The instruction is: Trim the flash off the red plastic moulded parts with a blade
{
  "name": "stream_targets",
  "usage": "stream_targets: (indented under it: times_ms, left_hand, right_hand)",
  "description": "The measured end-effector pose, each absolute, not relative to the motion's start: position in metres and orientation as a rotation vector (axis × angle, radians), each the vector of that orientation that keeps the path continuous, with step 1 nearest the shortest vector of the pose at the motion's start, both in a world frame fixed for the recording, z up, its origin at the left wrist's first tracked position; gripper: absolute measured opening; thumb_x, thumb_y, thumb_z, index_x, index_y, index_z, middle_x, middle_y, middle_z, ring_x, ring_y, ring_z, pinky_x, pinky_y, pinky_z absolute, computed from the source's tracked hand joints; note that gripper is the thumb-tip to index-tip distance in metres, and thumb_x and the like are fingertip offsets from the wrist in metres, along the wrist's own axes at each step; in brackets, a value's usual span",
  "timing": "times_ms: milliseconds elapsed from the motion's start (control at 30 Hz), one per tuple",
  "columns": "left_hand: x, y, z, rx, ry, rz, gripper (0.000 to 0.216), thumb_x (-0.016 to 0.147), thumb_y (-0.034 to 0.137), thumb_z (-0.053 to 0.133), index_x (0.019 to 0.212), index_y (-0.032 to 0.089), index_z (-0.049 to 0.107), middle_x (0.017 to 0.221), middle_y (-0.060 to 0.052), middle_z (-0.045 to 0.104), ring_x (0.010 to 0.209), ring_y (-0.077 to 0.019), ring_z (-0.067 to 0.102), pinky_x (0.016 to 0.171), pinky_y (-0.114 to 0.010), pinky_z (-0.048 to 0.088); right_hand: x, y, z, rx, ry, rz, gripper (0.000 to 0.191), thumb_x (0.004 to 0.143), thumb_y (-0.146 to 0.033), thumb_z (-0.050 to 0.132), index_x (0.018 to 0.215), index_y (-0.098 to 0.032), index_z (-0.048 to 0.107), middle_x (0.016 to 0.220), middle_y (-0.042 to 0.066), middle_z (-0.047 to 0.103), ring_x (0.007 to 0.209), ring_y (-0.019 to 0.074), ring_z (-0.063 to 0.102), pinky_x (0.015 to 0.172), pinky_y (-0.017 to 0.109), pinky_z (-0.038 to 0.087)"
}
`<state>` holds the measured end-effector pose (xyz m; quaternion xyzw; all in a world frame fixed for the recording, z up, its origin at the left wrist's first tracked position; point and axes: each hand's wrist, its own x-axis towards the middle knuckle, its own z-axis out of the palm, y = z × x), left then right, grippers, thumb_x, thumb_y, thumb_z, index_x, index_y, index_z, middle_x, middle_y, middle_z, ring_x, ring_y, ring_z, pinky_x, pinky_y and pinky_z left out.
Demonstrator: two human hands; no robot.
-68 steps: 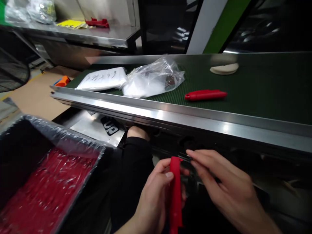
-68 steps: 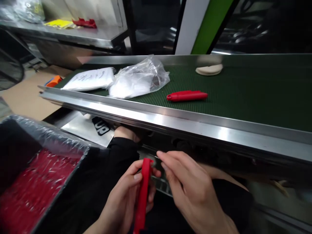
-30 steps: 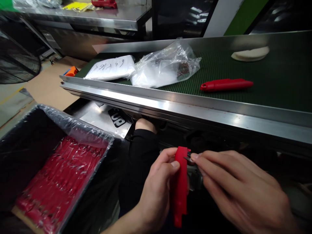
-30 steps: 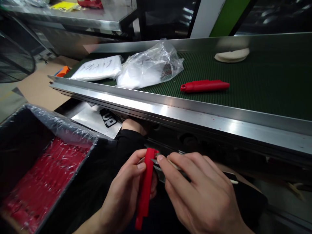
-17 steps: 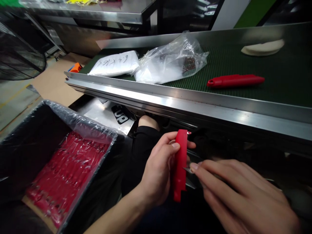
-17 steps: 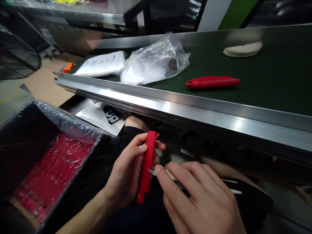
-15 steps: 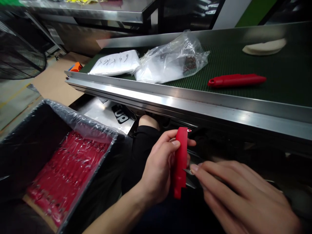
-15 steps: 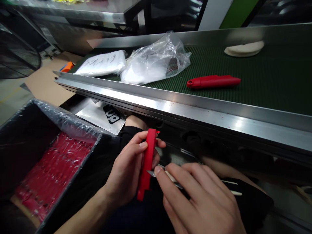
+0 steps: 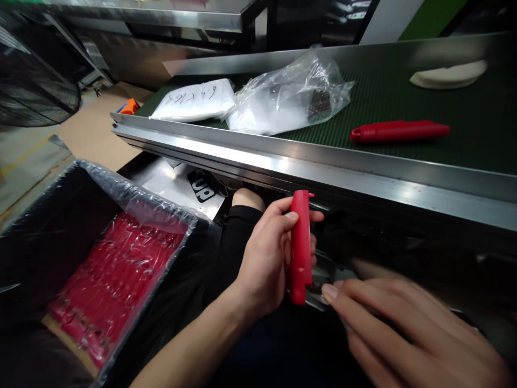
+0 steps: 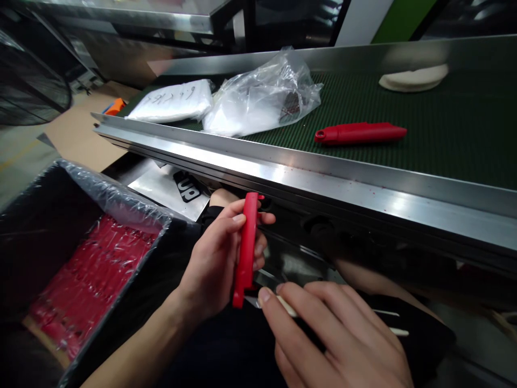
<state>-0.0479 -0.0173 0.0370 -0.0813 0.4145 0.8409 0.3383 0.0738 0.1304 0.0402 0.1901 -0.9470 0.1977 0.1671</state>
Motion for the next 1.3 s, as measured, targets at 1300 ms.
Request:
stream_targets:
  times_ms: [1300]
  left_hand:
    - [-0.014,-0.021,0.040,0.056,1.310,1.795,0.032,0.078,0.022,0.073,0.100,0.019,0.051,0.072,0.005,0.045,0.061,-0.0054,0.039,0.055,-0.019,0.033]
  right_hand:
    - [0.024,0.133,0.054,-0.300,-2.572,1.609,0.012,0.095,-0.035,0.056,0.089,-0.029,0.065,0.080,-0.009,0.065,0.071,0.0040,0.060,0.062,0.007,0.047]
